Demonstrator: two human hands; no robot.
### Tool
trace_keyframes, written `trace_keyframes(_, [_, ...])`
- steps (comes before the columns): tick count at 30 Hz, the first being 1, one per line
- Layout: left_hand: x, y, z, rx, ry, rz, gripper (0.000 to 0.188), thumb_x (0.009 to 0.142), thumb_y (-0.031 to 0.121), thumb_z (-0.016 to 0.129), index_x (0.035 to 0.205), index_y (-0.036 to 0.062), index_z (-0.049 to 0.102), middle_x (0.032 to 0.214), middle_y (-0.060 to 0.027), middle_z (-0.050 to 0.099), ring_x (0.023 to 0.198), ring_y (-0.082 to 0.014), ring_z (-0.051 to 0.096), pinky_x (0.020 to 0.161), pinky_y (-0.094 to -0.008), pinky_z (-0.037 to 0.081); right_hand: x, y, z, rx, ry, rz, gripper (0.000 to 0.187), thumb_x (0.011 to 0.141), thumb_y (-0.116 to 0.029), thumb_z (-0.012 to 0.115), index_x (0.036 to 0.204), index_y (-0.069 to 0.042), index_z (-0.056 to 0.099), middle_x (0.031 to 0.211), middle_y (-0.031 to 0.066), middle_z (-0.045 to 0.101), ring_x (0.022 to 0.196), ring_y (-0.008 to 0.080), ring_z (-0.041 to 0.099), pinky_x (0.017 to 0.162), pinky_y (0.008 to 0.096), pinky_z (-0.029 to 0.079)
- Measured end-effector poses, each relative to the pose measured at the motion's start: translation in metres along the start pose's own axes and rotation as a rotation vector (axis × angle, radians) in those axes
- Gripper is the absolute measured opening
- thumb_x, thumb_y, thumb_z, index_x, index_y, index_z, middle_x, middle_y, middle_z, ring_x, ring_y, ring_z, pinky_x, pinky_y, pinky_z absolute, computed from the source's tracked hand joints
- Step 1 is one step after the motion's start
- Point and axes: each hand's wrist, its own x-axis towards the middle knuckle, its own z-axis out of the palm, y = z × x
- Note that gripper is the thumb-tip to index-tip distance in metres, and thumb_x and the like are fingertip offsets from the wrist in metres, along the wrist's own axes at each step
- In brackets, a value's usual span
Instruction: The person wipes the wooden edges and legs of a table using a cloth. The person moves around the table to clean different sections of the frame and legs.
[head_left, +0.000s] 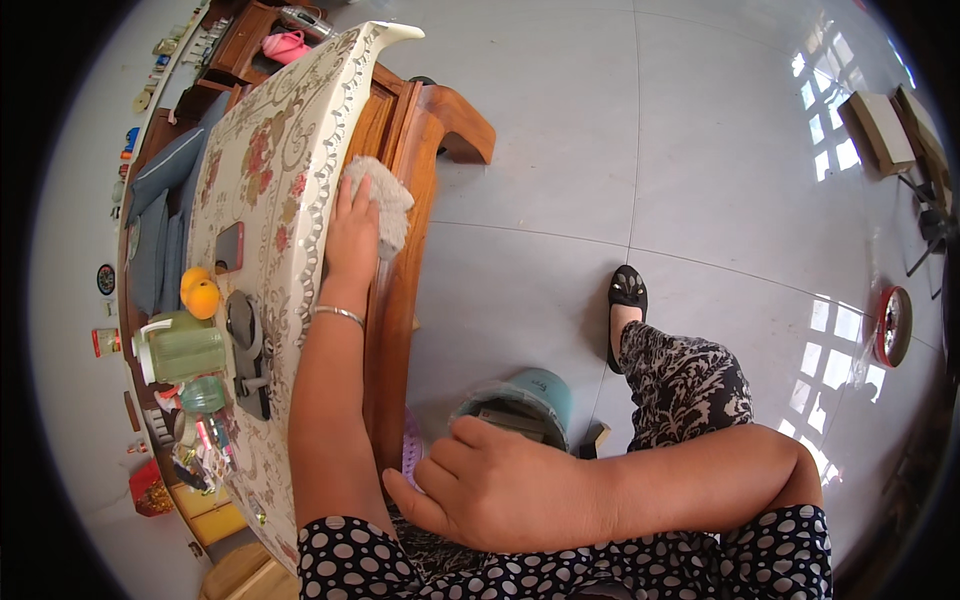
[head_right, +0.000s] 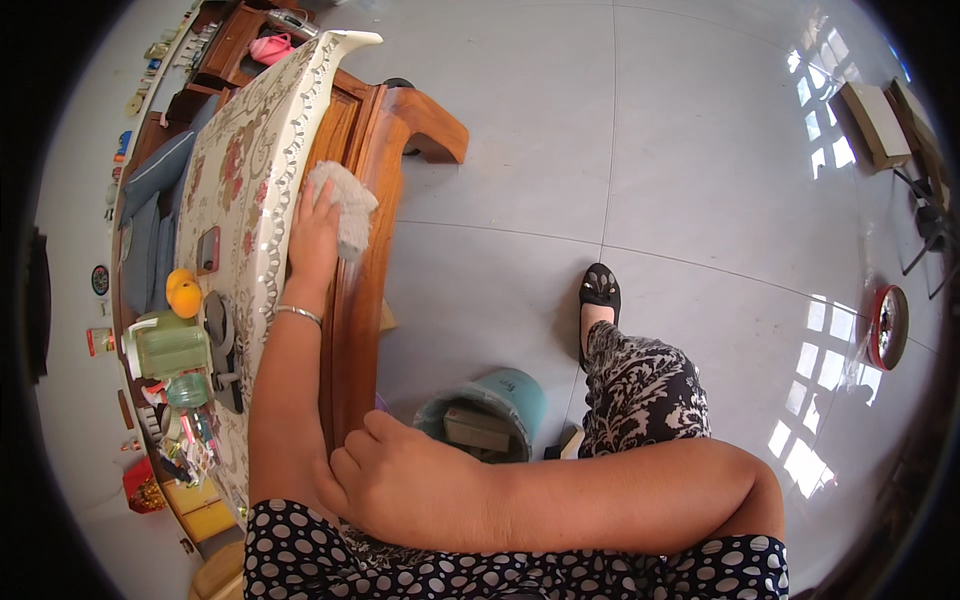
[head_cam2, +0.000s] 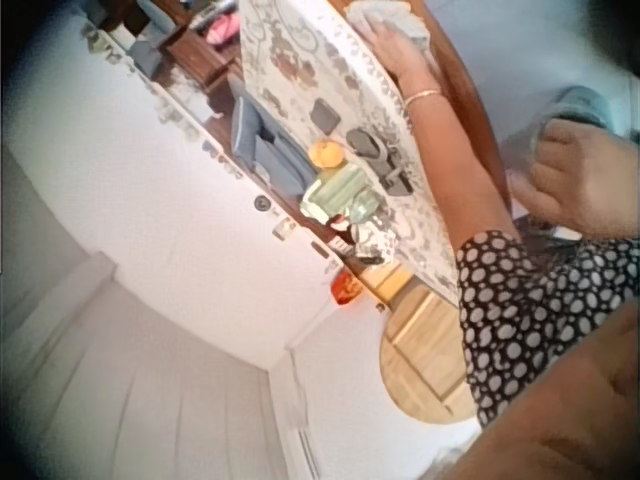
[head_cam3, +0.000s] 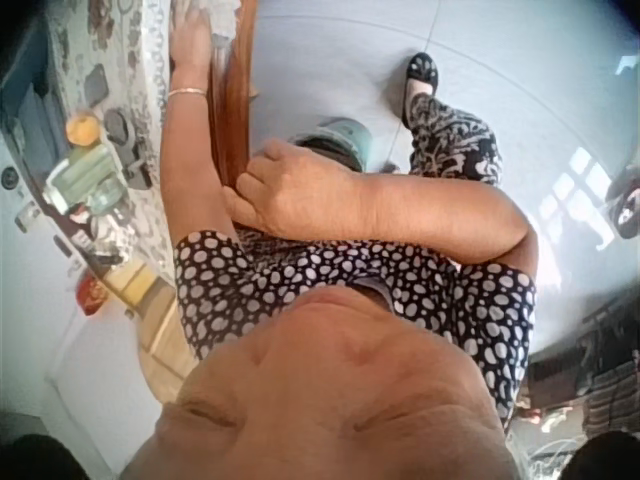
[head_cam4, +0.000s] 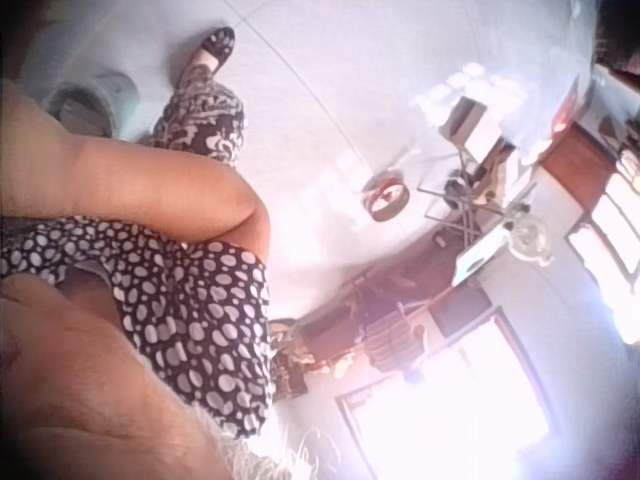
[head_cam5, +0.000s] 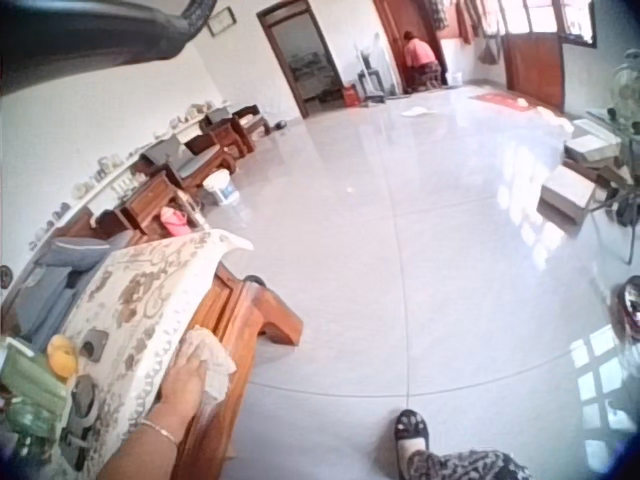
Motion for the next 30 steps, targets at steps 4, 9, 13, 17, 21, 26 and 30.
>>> trace_keyframes(4, [0.057,-0.016,0.008,0.142,-0.114,0.091,0.037,0.094,0.011,0.051,0.129,0.0,0.055,0.147,-0.0142,0.042,0.138,-0.0332,0.034,0.113,-0.0374,0.033,-0.002,-0.001,-0.002,-0.049,-0.14,0.036,0.037,0.078,-0.015,0.056,0.11,0.005,0.061,0.076,0.0038,0.057,0.071,0.0191,0.054,0.066,0.0307,0.041])
trace_keyframes(9, [0.102,-0.019,0.011,0.036,0.074,0.015,0.026,0.093,0.003,0.047,0.115,-0.005,0.059,0.153,-0.0126,0.034,0.143,-0.0283,0.028,0.115,-0.035,0.032,0.0,0.001,0.006,-0.057,-0.224,0.023,0.041,0.079,-0.014,0.056,0.116,0.003,0.06,0.075,0.0028,0.054,0.069,0.0174,0.053,0.063,0.0295,0.039])
trace_keyframes(13, [0.101,-0.008,0.002,0.249,-0.021,0.029,0.021,0.09,0.001,0.049,0.106,-0.0034,0.062,0.151,-0.0122,0.036,0.142,-0.0301,0.028,0.114,-0.036,0.034,0.001,0.003,0.009,-0.115,-0.281,0.017,0.042,0.08,-0.015,0.056,0.119,0.001,0.06,0.075,0.0022,0.053,0.068,0.0171,0.052,0.061,0.0294,0.038])
trace_keyframes(17, [0.068,-0.006,-0.003,0.148,-0.049,0.002,0.018,0.089,0.003,0.05,0.1,-0.003,0.063,0.149,-0.0112,0.041,0.141,-0.032,0.031,0.113,-0.0389,0.033,-0.002,0.004,0.012,-0.122,-0.35,0.028,0.039,0.082,-0.016,0.054,0.116,0.003,0.06,0.081,0.0036,0.061,0.075,0.0189,0.056,0.066,0.0309,0.038])
trace_keyframes(21, [0.004,0.007,-0.01,0.185,-0.033,0.007,0.024,0.092,0.007,0.05,0.11,-0.0007,0.064,0.145,-0.0101,0.046,0.137,-0.03,0.036,0.114,-0.0396,0.03,-0.005,0.006,0.015,-0.163,-0.363,0.032,0.037,0.081,-0.016,0.056,0.113,0.002,0.062,0.08,0.0031,0.063,0.074,0.0188,0.058,0.066,0.0309,0.039])
trace_keyframes(26, [-0.074,0.016,-0.013,0.018,0.006,-0.106,0.03,0.095,0.009,0.051,0.121,0.0001,0.062,0.14,-0.0088,0.05,0.134,-0.0275,0.041,0.112,-0.0408,0.033,-0.009,0.009,0.023,-0.186,-0.374,0.009,0.038,0.079,-0.017,0.06,0.113,0.0,0.061,0.082,0.0027,0.063,0.077,0.0188,0.06,0.066,0.031,0.039])
trace_keyframes(30, [-0.113,0.013,-0.022,0.042,-0.011,-0.027,0.022,0.092,0.007,0.053,0.106,-0.0016,0.067,0.135,-0.009,0.055,0.133,-0.0286,0.042,0.11,-0.0435,0.036,-0.007,0.013,0.024,-0.204,-0.414,-0.008,0.038,0.078,-0.016,0.063,0.112,0.0,0.06,0.084,0.0025,0.064,0.078,0.0186,0.061,0.066,0.0305,0.041])
